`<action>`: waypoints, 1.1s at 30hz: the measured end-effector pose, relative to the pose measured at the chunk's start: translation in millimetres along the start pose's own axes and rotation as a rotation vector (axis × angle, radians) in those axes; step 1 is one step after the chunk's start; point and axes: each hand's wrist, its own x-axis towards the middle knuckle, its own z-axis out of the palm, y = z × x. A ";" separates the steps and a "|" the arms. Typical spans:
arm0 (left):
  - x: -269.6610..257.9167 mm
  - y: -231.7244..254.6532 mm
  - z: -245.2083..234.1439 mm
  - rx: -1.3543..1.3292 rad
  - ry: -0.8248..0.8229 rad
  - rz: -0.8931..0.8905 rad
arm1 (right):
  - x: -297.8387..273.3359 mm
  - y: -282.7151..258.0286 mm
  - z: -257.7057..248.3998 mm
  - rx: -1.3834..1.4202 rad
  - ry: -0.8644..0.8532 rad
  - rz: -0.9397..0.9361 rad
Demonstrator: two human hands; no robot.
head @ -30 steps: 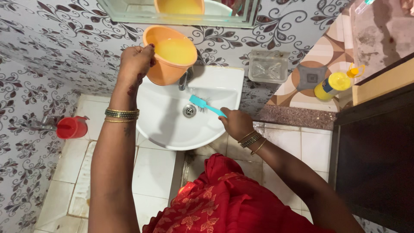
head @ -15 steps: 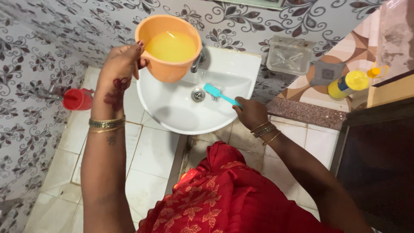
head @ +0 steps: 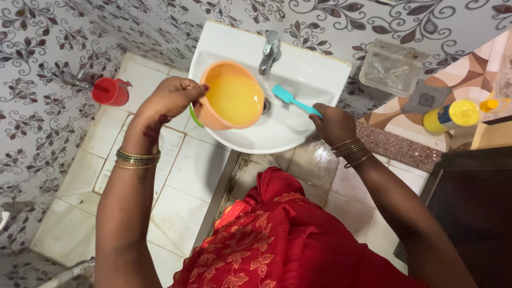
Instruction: The person cleans a sink by using a toothbrush to scrub the surface and around the drain, and then pours water from a bucket over the area.
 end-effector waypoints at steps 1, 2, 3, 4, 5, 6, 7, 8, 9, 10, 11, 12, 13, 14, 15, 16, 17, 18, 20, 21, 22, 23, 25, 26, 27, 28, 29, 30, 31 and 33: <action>-2.2 -0.9 1.0 0.014 -0.005 -0.015 | 0.9 0.1 -0.9 0.005 -0.002 0.003; -4.3 -1.6 1.8 0.027 -0.010 -0.031 | 1.8 0.1 -1.7 0.010 -0.004 0.005; -7.3 -3.3 3.5 0.039 -0.018 -0.048 | 0.8 0.3 -2.0 0.013 -0.008 0.011; -11.0 -5.4 3.6 0.032 -0.014 -0.074 | -0.2 0.1 -2.1 0.011 -0.018 0.015; -14.3 -6.8 1.0 0.027 -0.008 -0.096 | 0.5 -0.2 -2.4 0.009 -0.025 0.017; -17.1 -8.5 -1.8 0.022 -0.003 -0.118 | 1.2 -0.8 -2.5 0.007 -0.031 0.020; -20.1 -11.1 -4.9 0.021 0.000 -0.103 | 1.4 -1.5 -2.2 0.004 -0.030 0.012; -23.5 -14.4 -9.4 0.019 0.003 -0.087 | 1.5 -2.2 -1.6 0.000 -0.029 0.005; -27.5 -18.7 -14.3 0.017 0.008 -0.073 | 1.9 -2.7 -0.8 -0.004 -0.029 -0.005; -31.7 -23.7 -19.8 0.010 0.024 -0.069 | 1.8 -3.6 0.4 -0.002 -0.030 -0.008; -35.3 -28.7 -27.3 0.004 0.041 -0.063 | 2.5 -5.0 1.7 0.000 -0.028 -0.012; -39.1 -34.9 -35.0 -0.002 0.057 -0.057 | 3.2 -6.3 3.1 0.002 -0.026 -0.016; -42.0 -42.1 -42.3 -0.024 0.087 -0.062 | 3.9 -7.2 4.6 0.006 -0.020 -0.021; -45.0 -50.5 -49.7 -0.046 0.117 -0.068 | 4.7 -7.9 6.3 0.010 -0.015 -0.026; -47.1 -59.6 -57.2 -0.068 0.145 -0.075 | 5.1 -8.1 7.5 0.013 -0.010 -0.029; -48.7 -69.0 -65.1 -0.142 0.162 -0.037 | 6.0 -7.8 8.3 0.006 -0.015 -0.029; -49.2 -77.9 -72.1 -0.216 0.177 0.001 | 7.3 -7.0 8.4 -0.002 -0.020 -0.028; -48.3 -85.7 -77.9 -0.290 0.192 0.040 | 8.3 -6.5 8.4 -0.011 -0.025 -0.027; -43.5 -96.9 -87.5 -0.367 0.262 0.020 | 9.9 -4.4 5.3 -0.031 -0.016 -0.027; -40.5 -101.2 -90.2 -0.407 0.298 0.009 | 9.6 -2.9 3.2 -0.042 -0.013 -0.027; -34.6 -104.5 -90.2 -0.472 0.317 0.048 | 8.8 -1.0 0.4 -0.053 -0.003 -0.037; -24.4 -106.5 -88.1 -0.538 0.336 0.089 | 7.9 1.6 -3.8 -0.064 0.009 -0.047; 0.8 -108.9 -82.0 -0.659 0.377 0.160 | 4.5 6.6 -12.6 -0.080 0.030 -0.064; 16.9 -109.2 -75.1 -0.713 0.399 0.190 | 0.8 9.0 -17.5 -0.085 0.040 -0.071; 33.8 -108.0 -68.6 -0.766 0.420 0.222 | -1.6 10.6 -22.1 -0.089 0.052 -0.078; 50.6 -106.3 -59.4 -0.805 0.409 0.298 | -4.3 11.9 -27.0 -0.065 0.090 -0.108; 66.3 -104.0 -49.9 -0.843 0.392 0.372 | -9.1 12.5 -31.3 -0.039 0.127 -0.135; 81.2 -100.6 -41.8 -0.834 0.407 0.359 | -12.2 11.9 -34.7 -0.014 0.165 -0.161; 96.6 -96.4 -31.7 -0.825 0.417 0.345 | -15.4 11.3 -38.3 -0.028 0.162 -0.146; 120.9 -89.8 -12.8 -0.839 0.445 0.341 | -21.0 10.7 -48.7 -0.055 0.155 -0.110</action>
